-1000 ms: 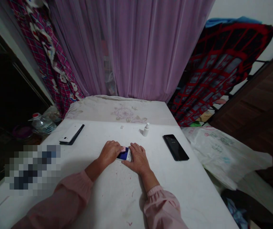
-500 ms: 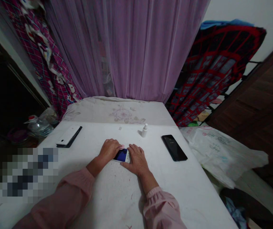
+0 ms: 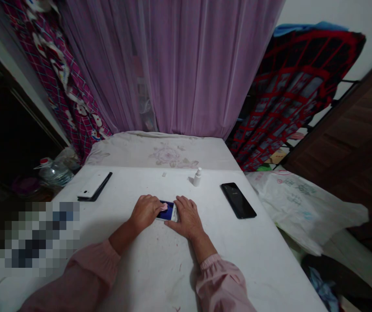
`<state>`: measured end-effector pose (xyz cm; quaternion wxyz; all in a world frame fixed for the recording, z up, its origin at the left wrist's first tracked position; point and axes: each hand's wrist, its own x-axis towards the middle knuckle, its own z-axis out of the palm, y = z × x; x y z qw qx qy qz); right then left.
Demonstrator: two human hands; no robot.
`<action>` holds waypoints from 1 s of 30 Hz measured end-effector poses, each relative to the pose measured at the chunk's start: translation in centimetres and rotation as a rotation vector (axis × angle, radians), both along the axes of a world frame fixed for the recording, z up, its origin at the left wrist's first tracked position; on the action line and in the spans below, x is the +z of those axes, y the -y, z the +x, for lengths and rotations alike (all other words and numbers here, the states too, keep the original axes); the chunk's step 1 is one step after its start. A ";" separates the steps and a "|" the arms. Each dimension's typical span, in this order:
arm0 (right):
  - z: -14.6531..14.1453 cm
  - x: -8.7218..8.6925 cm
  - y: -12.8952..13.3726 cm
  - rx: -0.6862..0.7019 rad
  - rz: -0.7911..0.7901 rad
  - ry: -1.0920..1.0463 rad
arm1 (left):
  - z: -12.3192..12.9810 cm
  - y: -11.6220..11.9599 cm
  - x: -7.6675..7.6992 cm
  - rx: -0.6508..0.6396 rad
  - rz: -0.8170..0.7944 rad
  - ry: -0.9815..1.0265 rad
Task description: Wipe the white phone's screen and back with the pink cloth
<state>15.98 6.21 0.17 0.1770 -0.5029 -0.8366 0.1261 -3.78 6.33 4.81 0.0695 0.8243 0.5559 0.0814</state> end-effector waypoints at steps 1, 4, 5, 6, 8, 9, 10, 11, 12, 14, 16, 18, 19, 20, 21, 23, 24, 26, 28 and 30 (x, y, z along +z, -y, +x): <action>0.0 0.1 0.0 -0.001 -0.005 0.003 | 0.2 -0.4 0.1 0.015 -0.003 -0.005; 0.0 0.1 0.0 -0.003 -0.014 0.011 | 1.1 -1.6 0.5 0.066 -0.004 -0.024; 0.0 0.1 -0.1 -0.003 -0.010 0.012 | 1.4 -1.9 0.6 0.078 -0.002 -0.029; 0.0 0.1 -0.1 -0.003 -0.004 0.011 | 1.6 -2.1 0.7 0.085 0.001 -0.031; 0.0 0.0 0.0 -0.004 0.008 0.008 | 1.7 -2.2 0.7 0.084 0.004 -0.032; 0.0 0.0 0.0 -0.005 0.012 0.007 | 1.7 -2.0 0.7 0.081 0.003 -0.031; 0.0 0.0 0.0 -0.007 0.013 0.006 | 1.5 -1.7 0.6 0.077 0.002 -0.029; 0.0 0.1 0.0 -0.007 0.012 0.006 | 1.3 -1.3 0.5 0.069 0.000 -0.026; 0.0 0.1 0.0 -0.008 0.011 0.005 | 1.1 -0.8 0.4 0.060 -0.001 -0.019; 0.0 0.1 0.0 -0.006 0.011 0.004 | 0.6 0.3 0.2 0.038 -0.001 0.001; 0.0 0.0 0.0 -0.003 0.014 0.002 | 0.2 1.2 0.0 0.023 0.001 0.022; 0.0 -0.1 0.0 -0.004 0.017 -0.001 | 0.0 1.6 -0.1 0.024 -0.002 0.030; 0.0 -0.1 0.0 -0.005 0.019 -0.002 | 0.0 1.5 -0.1 0.028 -0.006 0.028; 0.0 -0.1 0.0 -0.006 0.019 -0.003 | 0.1 1.3 -0.1 0.034 -0.010 0.024; 0.0 -0.1 0.0 -0.008 0.017 -0.001 | 0.2 0.9 0.0 0.042 -0.012 0.019; 0.0 -0.1 0.0 -0.009 0.010 0.006 | 0.6 0.1 0.3 0.066 -0.011 0.012; 0.0 -0.1 0.0 -0.008 0.006 0.009 | 0.8 -0.4 0.4 0.081 -0.010 0.007; 0.0 0.0 0.0 -0.006 0.003 0.012 | 1.2 -1.0 0.6 0.107 -0.005 -0.012; 0.0 0.1 0.0 -0.006 0.004 0.009 | 1.4 -1.1 0.7 0.120 -0.003 -0.035; 0.0 0.2 0.0 -0.005 0.005 0.004 | 1.1 -1.0 0.7 0.125 0.001 -0.044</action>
